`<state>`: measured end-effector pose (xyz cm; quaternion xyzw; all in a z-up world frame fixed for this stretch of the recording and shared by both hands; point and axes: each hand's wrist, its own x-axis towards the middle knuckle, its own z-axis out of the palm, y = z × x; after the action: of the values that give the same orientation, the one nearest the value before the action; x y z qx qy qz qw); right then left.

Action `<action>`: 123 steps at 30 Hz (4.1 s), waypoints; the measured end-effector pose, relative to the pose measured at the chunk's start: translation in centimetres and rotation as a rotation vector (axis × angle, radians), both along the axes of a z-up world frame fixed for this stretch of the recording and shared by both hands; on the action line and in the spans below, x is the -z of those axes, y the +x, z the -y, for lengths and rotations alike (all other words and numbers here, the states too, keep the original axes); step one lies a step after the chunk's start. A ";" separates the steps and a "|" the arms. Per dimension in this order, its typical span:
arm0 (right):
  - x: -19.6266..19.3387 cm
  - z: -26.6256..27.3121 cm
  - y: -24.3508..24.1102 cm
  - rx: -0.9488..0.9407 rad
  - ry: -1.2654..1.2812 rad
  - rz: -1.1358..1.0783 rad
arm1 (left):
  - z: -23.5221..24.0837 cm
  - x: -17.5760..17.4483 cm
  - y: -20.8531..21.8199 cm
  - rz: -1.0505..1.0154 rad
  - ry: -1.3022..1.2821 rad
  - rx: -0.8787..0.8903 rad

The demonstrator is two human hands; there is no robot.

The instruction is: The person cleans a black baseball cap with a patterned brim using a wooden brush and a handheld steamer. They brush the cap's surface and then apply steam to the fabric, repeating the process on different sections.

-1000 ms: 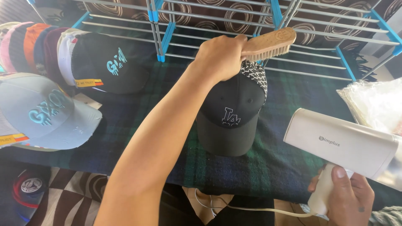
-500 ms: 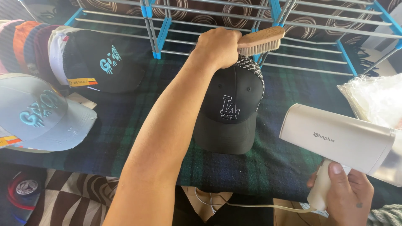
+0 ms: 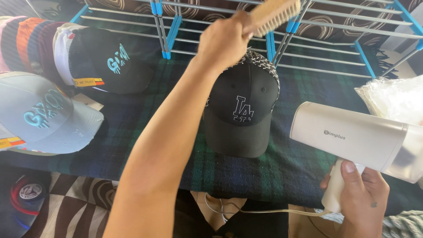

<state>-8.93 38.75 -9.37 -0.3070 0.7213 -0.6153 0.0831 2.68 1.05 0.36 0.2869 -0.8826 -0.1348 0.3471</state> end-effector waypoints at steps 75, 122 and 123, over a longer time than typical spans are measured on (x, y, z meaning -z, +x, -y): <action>-13.2 5.1 2.7 -0.530 1.487 -0.749 | -20.2 22.5 8.9 -1.855 1.871 0.391; -17.5 13.9 10.3 -0.333 1.083 -1.245 | -19.8 17.8 9.9 -1.663 1.848 0.149; -16.4 13.3 10.1 -0.352 1.003 -1.476 | -19.8 17.9 9.8 -1.669 1.844 0.133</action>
<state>1.18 25.42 6.98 -0.6566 0.7171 0.1453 -0.1833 12.52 20.87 -17.58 0.2049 0.0182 -0.8620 0.4633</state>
